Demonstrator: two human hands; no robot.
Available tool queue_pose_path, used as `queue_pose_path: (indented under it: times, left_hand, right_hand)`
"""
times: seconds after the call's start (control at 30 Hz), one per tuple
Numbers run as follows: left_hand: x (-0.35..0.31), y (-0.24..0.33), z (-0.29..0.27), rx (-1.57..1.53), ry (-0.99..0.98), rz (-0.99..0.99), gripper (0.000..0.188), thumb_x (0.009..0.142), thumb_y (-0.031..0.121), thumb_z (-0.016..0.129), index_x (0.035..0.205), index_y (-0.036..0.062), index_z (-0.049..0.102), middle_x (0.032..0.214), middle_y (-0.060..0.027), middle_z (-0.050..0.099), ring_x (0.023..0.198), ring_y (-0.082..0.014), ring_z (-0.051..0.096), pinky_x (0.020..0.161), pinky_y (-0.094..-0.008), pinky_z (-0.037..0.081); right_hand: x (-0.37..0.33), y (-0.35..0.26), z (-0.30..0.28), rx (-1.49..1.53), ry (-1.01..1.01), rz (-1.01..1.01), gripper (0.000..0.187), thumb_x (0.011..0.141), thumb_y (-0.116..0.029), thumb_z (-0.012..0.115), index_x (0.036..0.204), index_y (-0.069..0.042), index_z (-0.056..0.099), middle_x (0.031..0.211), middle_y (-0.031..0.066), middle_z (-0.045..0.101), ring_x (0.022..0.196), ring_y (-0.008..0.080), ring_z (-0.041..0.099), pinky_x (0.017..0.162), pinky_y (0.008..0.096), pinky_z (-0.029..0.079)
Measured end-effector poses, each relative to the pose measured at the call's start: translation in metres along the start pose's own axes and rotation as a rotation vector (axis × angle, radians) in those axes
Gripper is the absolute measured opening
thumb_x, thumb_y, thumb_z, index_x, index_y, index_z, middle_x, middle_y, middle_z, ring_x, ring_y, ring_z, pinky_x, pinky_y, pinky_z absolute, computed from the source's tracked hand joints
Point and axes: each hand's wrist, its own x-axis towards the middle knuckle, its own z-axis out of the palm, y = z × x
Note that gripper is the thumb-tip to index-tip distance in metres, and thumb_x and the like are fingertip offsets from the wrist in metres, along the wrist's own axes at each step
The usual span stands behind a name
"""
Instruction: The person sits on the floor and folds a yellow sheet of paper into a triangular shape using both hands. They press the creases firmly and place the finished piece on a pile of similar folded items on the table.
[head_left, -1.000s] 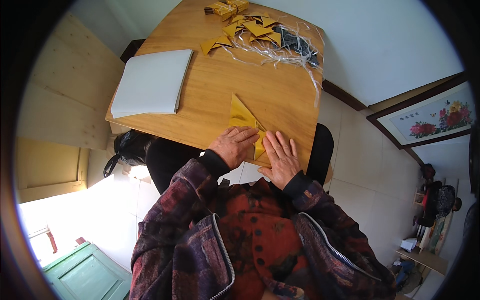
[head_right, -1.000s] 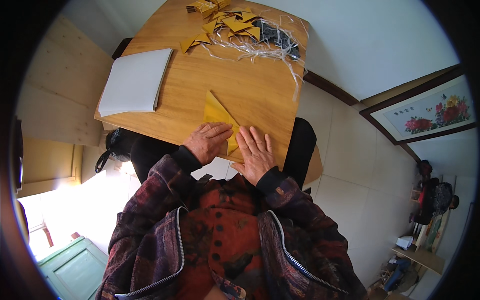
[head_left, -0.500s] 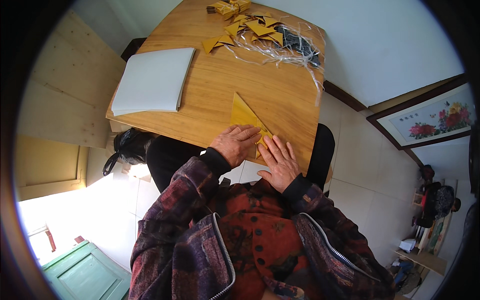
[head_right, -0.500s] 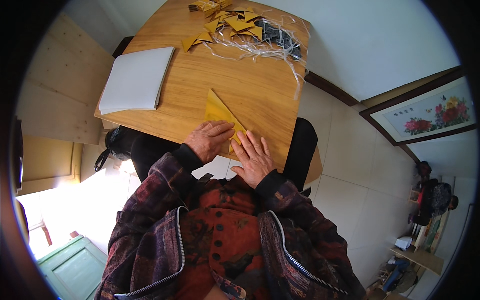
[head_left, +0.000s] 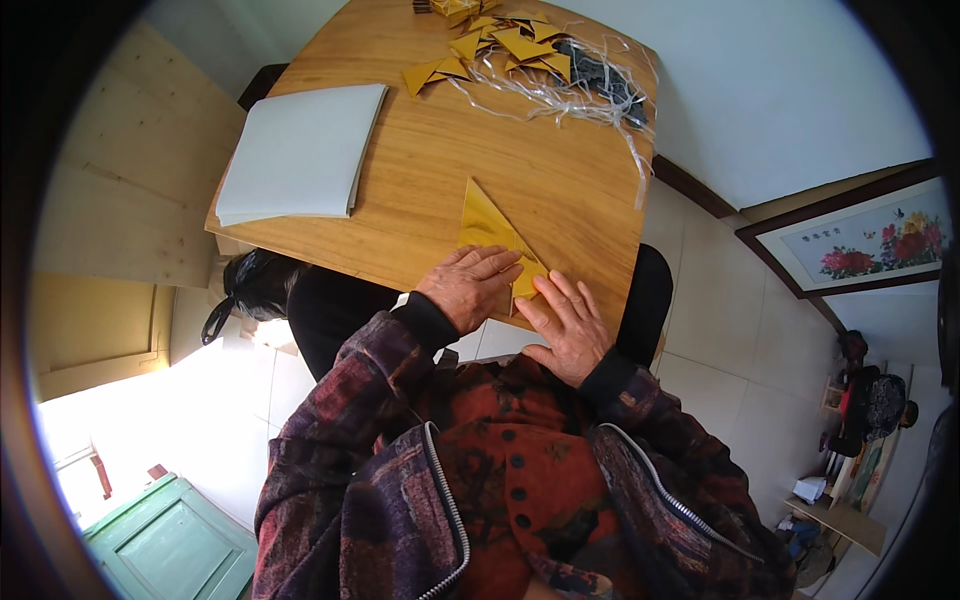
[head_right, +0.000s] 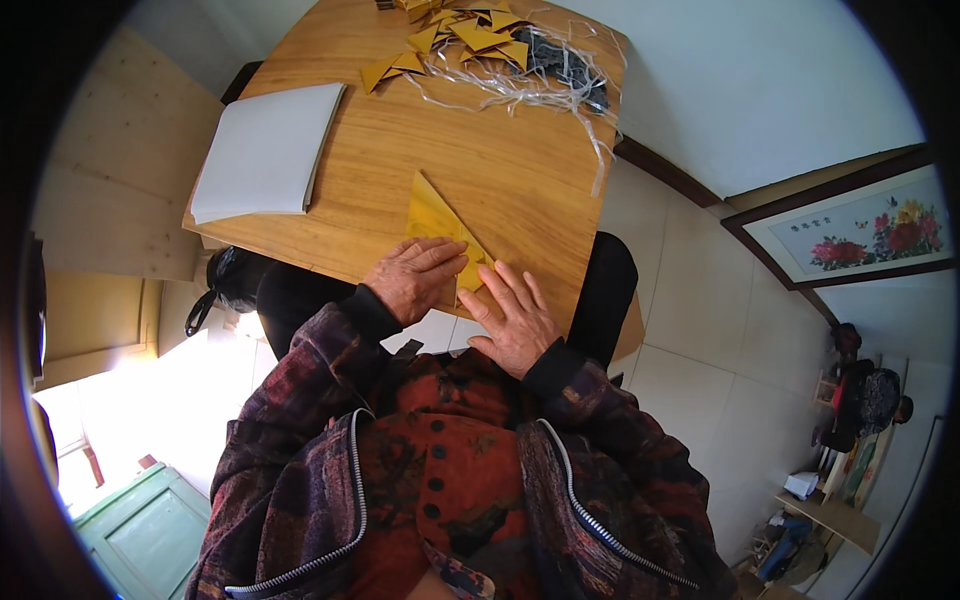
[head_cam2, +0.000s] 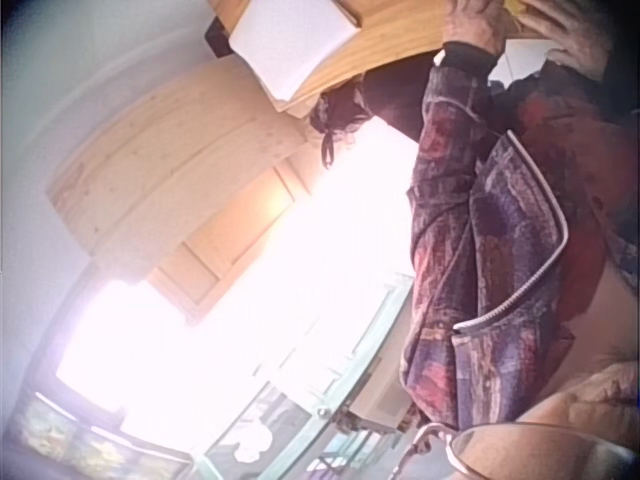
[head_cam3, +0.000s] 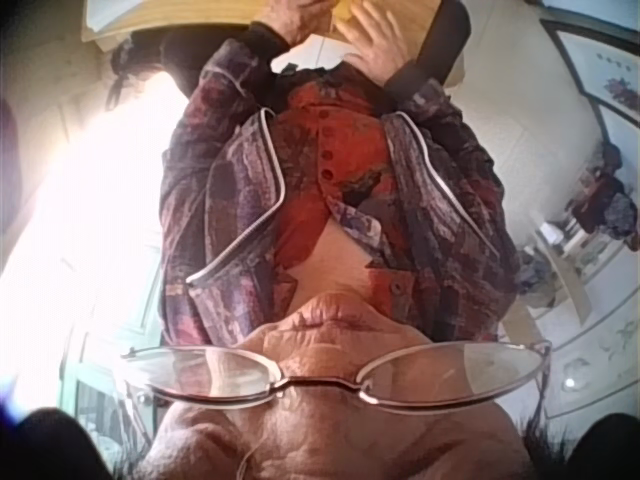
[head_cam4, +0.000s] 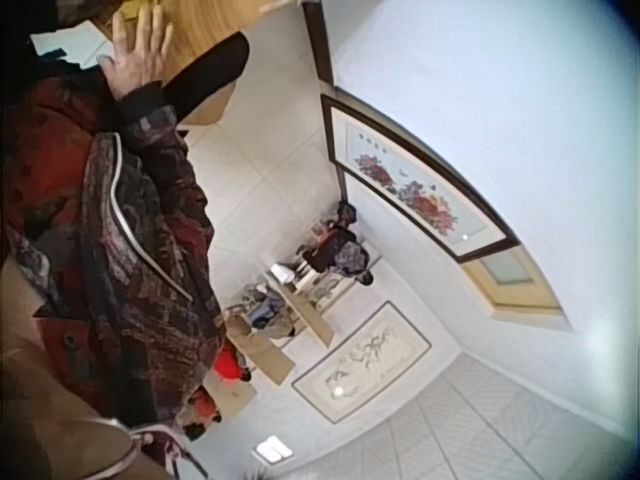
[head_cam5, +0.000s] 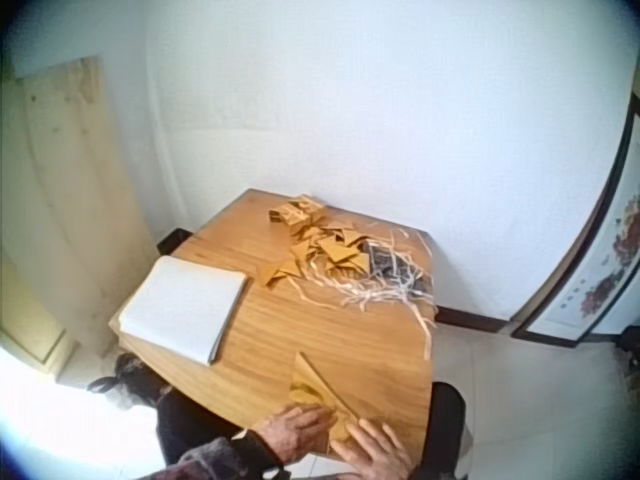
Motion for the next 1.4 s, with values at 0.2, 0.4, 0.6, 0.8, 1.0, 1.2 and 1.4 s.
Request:
queue_pose_path:
  times: [0.2, 0.4, 0.6, 0.8, 1.0, 1.2, 1.4]
  left_hand:
    - [0.0, -0.001, 0.001, -0.033, 0.016, -0.007, 0.048, 0.079, 0.012, 0.062, 0.127, 0.007, 0.06, 0.138, -0.0063, 0.053, 0.127, -0.0256, 0.05, 0.103, -0.0416, 0.041]
    - [0.001, -0.001, 0.0, -0.025, 0.011, -0.013, 0.047, 0.078, 0.013, 0.063, 0.125, 0.0073, 0.061, 0.137, -0.0063, 0.053, 0.126, -0.0258, 0.05, 0.101, -0.0413, 0.042]
    - [0.001, -0.001, 0.001, 0.017, -0.025, -0.027, 0.045, 0.079, 0.015, 0.063, 0.124, 0.01, 0.061, 0.138, -0.0042, 0.053, 0.128, -0.0226, 0.049, 0.107, -0.0408, 0.038]
    - [0.001, -0.002, 0.003, 0.018, -0.001, -0.009, 0.043, 0.081, 0.013, 0.061, 0.124, 0.0089, 0.061, 0.136, -0.0054, 0.054, 0.129, -0.0235, 0.048, 0.108, -0.0423, 0.037]
    - [-0.014, 0.007, 0.001, 0.001, 0.009, -0.034, 0.041, 0.081, 0.01, 0.061, 0.122, 0.0074, 0.062, 0.133, -0.0057, 0.057, 0.128, -0.0242, 0.049, 0.108, -0.0428, 0.038]
    - [-0.026, 0.011, -0.004, -0.084, 0.064, -0.032, 0.042, 0.077, 0.003, 0.061, 0.119, 0.0047, 0.063, 0.129, -0.01, 0.059, 0.123, -0.0293, 0.053, 0.104, -0.0426, 0.041]
    - [-0.03, 0.016, -0.005, -0.218, 0.226, -0.125, 0.034, 0.077, -0.004, 0.059, 0.109, 0.0022, 0.067, 0.12, -0.0144, 0.063, 0.11, -0.0336, 0.06, 0.093, -0.0406, 0.049]
  right_hand:
    - [0.004, -0.007, 0.006, 0.021, -0.03, 0.017, 0.076, 0.073, -0.035, 0.079, 0.141, -0.022, 0.049, 0.155, 0.013, 0.029, 0.145, 0.0323, 0.025, 0.113, 0.0546, 0.028]
    - [-0.001, -0.007, 0.005, 0.026, -0.029, 0.011, 0.075, 0.074, -0.036, 0.079, 0.141, -0.022, 0.049, 0.155, 0.0136, 0.029, 0.145, 0.033, 0.025, 0.112, 0.0549, 0.029]
    - [-0.005, 0.001, 0.0, 0.214, 0.095, 0.031, 0.065, 0.081, -0.03, 0.074, 0.138, -0.01, 0.05, 0.15, 0.0158, 0.037, 0.141, 0.0348, 0.031, 0.112, 0.0537, 0.029]
    - [0.015, -0.001, 0.012, 0.107, 0.213, 0.119, 0.06, 0.083, -0.024, 0.07, 0.134, 0.0, 0.049, 0.147, 0.0174, 0.04, 0.138, 0.0381, 0.034, 0.113, 0.0489, 0.028]
    - [0.007, -0.015, 0.013, 0.075, 0.235, 0.043, 0.063, 0.074, -0.023, 0.078, 0.129, -0.004, 0.054, 0.139, 0.0175, 0.044, 0.134, 0.0376, 0.038, 0.11, 0.0483, 0.033]
    - [0.022, -0.028, 0.029, 0.007, 0.358, 0.05, 0.066, 0.067, -0.014, 0.081, 0.127, -0.007, 0.056, 0.134, 0.0135, 0.046, 0.127, 0.0341, 0.044, 0.102, 0.0456, 0.041]
    - [0.029, -0.024, 0.041, -0.01, 0.458, 0.008, 0.053, 0.069, -0.012, 0.08, 0.119, -0.007, 0.062, 0.127, 0.009, 0.053, 0.121, 0.0305, 0.051, 0.1, 0.0439, 0.042]
